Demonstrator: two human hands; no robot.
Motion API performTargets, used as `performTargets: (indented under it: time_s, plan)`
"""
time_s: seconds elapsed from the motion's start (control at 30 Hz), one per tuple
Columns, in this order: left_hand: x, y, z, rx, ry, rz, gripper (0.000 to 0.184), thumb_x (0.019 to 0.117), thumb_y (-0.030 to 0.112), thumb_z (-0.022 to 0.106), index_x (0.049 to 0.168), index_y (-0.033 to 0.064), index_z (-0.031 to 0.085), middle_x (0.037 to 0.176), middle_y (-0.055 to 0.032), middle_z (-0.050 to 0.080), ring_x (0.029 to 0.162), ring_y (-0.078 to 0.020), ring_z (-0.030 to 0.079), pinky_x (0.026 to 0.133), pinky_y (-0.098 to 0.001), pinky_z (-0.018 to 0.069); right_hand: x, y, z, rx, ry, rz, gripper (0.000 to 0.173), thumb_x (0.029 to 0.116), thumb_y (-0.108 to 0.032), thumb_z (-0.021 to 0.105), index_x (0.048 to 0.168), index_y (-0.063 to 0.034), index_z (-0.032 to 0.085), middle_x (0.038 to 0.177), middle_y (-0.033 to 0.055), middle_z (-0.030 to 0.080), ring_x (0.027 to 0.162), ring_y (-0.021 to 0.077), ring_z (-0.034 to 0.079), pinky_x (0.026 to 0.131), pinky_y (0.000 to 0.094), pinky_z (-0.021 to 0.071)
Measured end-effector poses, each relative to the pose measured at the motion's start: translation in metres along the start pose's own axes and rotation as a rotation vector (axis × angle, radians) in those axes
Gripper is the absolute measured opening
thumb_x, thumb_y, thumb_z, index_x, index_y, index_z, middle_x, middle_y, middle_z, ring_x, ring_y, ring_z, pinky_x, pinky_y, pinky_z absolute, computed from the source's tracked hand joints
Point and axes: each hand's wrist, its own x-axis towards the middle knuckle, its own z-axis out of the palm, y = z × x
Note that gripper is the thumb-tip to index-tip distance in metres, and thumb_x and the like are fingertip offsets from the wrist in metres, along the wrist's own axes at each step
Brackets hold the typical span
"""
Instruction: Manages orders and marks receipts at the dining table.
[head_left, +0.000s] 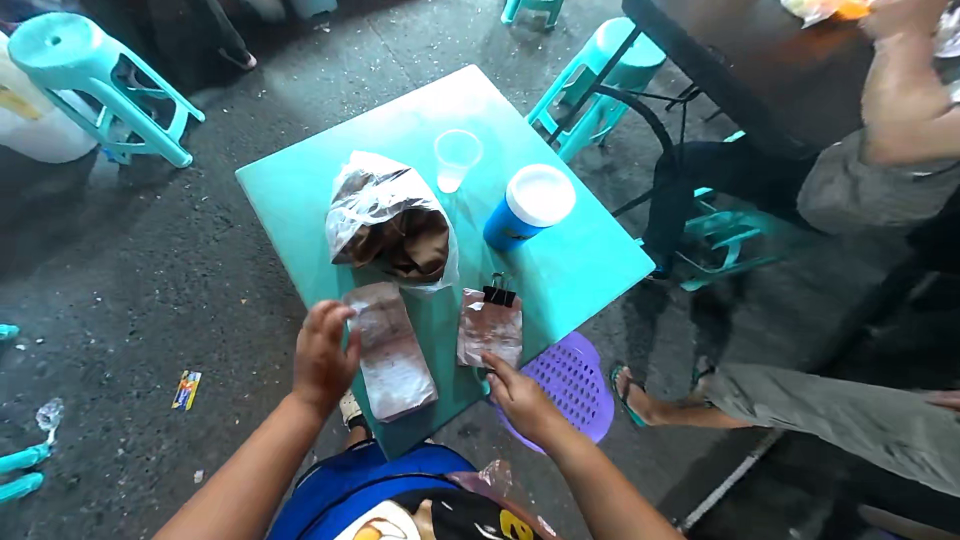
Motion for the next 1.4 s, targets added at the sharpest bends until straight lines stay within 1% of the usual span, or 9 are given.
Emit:
performTargets:
  time_s: [0.13,0.27,0.4,0.47,0.53,0.63,0.9,1.03,1.4]
  plan:
    - [-0.053,-0.008,0.022,0.005,-0.125,0.263,0.021,0.095,0.025,0.062,0.102,0.0152,0.079,0.118,-0.0092,0.073,0.118,-0.033,0.065,0.098,-0.0566,0.0514,0.006,-0.01,-0.003,0.543,0.108,-0.172,0.043,0.1061,-0.008,0.037,0.145,-0.0072,0.057,0.105,0.0059,0.072,0.067,0.0081,0.065,0.066,0.0262,0.0584]
    - [-0.094,-0.009,0.039,-0.02,-0.285,0.32,0.046,0.0959,0.054,0.059,0.124,0.0206,0.072,0.135,-0.0064,0.067,0.134,-0.0343,0.057,0.106,-0.0644,0.0441,0.015,-0.038,0.002,1.263,-0.072,-0.153,0.044,0.1005,-0.008,0.031,0.133,-0.0091,0.062,0.103,0.0074,0.075,0.084,0.0169,0.073,0.079,0.0342,0.0616]
    - [-0.11,-0.007,0.054,-0.023,-0.207,0.282,0.034,0.1023,0.04,0.052,0.128,0.0243,0.069,0.136,-0.0015,0.067,0.137,-0.0279,0.054,0.112,-0.0586,0.039,0.037,-0.039,0.032,1.484,-0.299,-0.401,0.045,0.0915,-0.019,0.073,0.136,-0.0238,0.067,0.126,0.0108,0.072,0.109,0.0248,0.072,0.092,0.0406,0.0606]
    - [-0.114,-0.007,0.062,-0.048,-0.15,0.249,0.029,0.1044,0.033,0.051,0.126,0.0248,0.07,0.136,0.0009,0.067,0.137,-0.0233,0.052,0.115,-0.0522,0.0355,0.045,-0.04,0.049,1.429,-0.281,-0.53,0.047,0.0931,-0.031,0.076,0.138,-0.0211,0.064,0.127,0.0126,0.071,0.111,0.0258,0.072,0.093,0.04,0.0611]
    - [-0.118,-0.006,0.071,-0.058,-0.083,0.231,0.028,0.1038,0.032,0.053,0.123,0.0247,0.071,0.134,0.0028,0.067,0.133,-0.0184,0.054,0.114,-0.0433,0.0344,0.05,-0.047,0.061,1.221,-0.086,-0.585,0.044,0.0973,-0.049,0.065,0.13,-0.02,0.068,0.106,0.0027,0.076,0.092,0.0128,0.074,0.081,0.0297,0.0621]
    - [-0.12,-0.005,0.08,-0.076,-0.02,0.223,0.026,0.1032,0.032,0.055,0.12,0.0245,0.073,0.131,0.0041,0.068,0.13,-0.0153,0.053,0.112,-0.0393,0.0297,0.057,-0.057,0.071,0.861,0.243,-0.672,0.033,0.1065,-0.04,0.054,0.118,-0.0178,0.075,0.095,-0.0115,0.07,0.078,-0.0038,0.063,0.069,0.0151,0.0554]
    - [-0.121,-0.01,0.09,-0.127,0.031,0.215,0.024,0.1001,0.031,0.059,0.119,0.024,0.07,0.133,0.0072,0.064,0.134,-0.0114,0.047,0.117,-0.0352,0.0232,0.084,-0.052,0.09,0.509,0.475,-0.858,0.01,0.0933,-0.011,0.071,0.097,-0.008,0.062,0.086,-0.0006,0.064,0.076,0.0033,0.064,0.066,0.0171,0.0574]
    - [-0.122,-0.01,0.092,-0.165,0.046,0.196,0.023,0.0986,0.031,0.061,0.117,0.0233,0.072,0.129,0.0074,0.065,0.132,-0.0114,0.048,0.117,-0.0353,0.0224,0.09,-0.053,0.09,0.412,0.492,-0.888,0.029,0.0909,-0.013,0.074,0.067,-0.0078,0.057,0.072,0.0014,0.06,0.073,0.0088,0.06,0.065,0.0203,0.0511]
    - [-0.122,-0.01,0.095,-0.2,0.072,0.178,0.017,0.0977,0.027,0.061,0.11,0.0216,0.072,0.127,0.0082,0.066,0.134,-0.0099,0.046,0.119,-0.0344,0.0203,0.093,-0.055,0.094,0.307,0.545,-0.897,0.031,0.0918,-0.011,0.074,0.067,-0.0075,0.056,0.072,0.003,0.06,0.072,0.0104,0.061,0.064,0.0211,0.0517]
